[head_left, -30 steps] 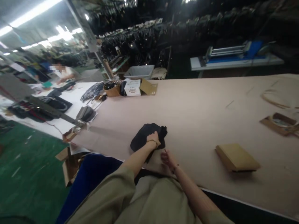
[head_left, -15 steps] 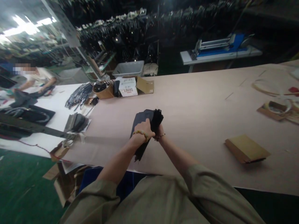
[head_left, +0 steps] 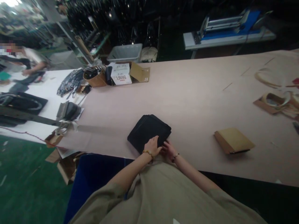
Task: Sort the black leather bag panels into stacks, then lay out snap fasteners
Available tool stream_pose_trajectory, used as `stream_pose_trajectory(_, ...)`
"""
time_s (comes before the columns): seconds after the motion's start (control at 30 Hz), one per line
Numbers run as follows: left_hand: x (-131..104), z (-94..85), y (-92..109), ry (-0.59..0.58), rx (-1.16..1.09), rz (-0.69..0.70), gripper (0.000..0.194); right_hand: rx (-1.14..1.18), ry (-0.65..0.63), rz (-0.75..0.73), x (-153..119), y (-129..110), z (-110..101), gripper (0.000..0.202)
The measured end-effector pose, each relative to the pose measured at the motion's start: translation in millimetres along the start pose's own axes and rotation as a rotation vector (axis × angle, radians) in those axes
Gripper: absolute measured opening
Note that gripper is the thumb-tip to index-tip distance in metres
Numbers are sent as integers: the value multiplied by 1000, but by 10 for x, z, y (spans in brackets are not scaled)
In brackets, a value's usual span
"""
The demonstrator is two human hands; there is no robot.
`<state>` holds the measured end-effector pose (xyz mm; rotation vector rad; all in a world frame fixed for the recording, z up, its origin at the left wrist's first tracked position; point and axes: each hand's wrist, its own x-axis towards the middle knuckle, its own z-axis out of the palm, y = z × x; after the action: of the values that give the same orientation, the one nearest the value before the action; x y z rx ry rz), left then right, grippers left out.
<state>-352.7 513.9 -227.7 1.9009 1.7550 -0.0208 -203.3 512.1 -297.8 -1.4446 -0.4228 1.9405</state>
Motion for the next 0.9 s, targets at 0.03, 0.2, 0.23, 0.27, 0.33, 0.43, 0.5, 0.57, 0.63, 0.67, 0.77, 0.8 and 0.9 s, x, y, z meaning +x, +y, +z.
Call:
stream_pose_trajectory(0.03, -54, 2, -74, 23, -19, -23, 64, 18, 30, 29, 21, -24, 34, 49)
stream_pose_trajectory(0.2, -31, 18, -139, 134, -26, -121, 50, -52, 10, -51, 292, -336, 269, 51)
stream_pose_trajectory(0.23, 6, 30, -88, 146, 0, -142, 56, -72, 8, -64, 341, -378, 288, 52)
stream_pose_trajectory(0.27, 40, 43, -28, 154, 36, -158, 60, -88, 18, -73, 376, -397, 291, 54)
stream_pose_trajectory(0.33, 93, 64, 94, 162, 120, -178, 63, -108, 54, -84, 387, -364, 259, 56)
stream_pose_trajectory(0.43, 122, 69, 205, 158, 202, -192, 55, -131, 64, -67, 267, -213, 165, 47)
stream_pose_trajectory(0.5, 123, 52, 213, 147, 204, -188, 50, -145, 23, -45, 151, -134, 114, 42)
stream_pose_trajectory(0.57, 125, 24, 183, 135, 182, -173, 50, -151, -18, -38, 63, -119, 88, 42)
stream_pose_trajectory(0.63, 130, -8, 137, 128, 157, -165, 50, -150, -39, -39, 25, -159, 85, 39)
stream_pose_trajectory(0.67, 133, -23, 115, 124, 145, -164, 50, -149, -44, -38, 22, -187, 89, 36)
stream_pose_trajectory(0.77, 147, -56, 58, 91, 98, -166, 50, -144, -56, -28, 35, -244, 108, 30)
stream_pose_trajectory(0.8, 156, -63, 40, 76, 77, -164, 50, -143, -60, -25, 40, -244, 114, 30)
stream_pose_trajectory(0.9, 200, -113, -44, 22, -2, -143, 46, -150, -62, -14, 50, -197, 120, 34)
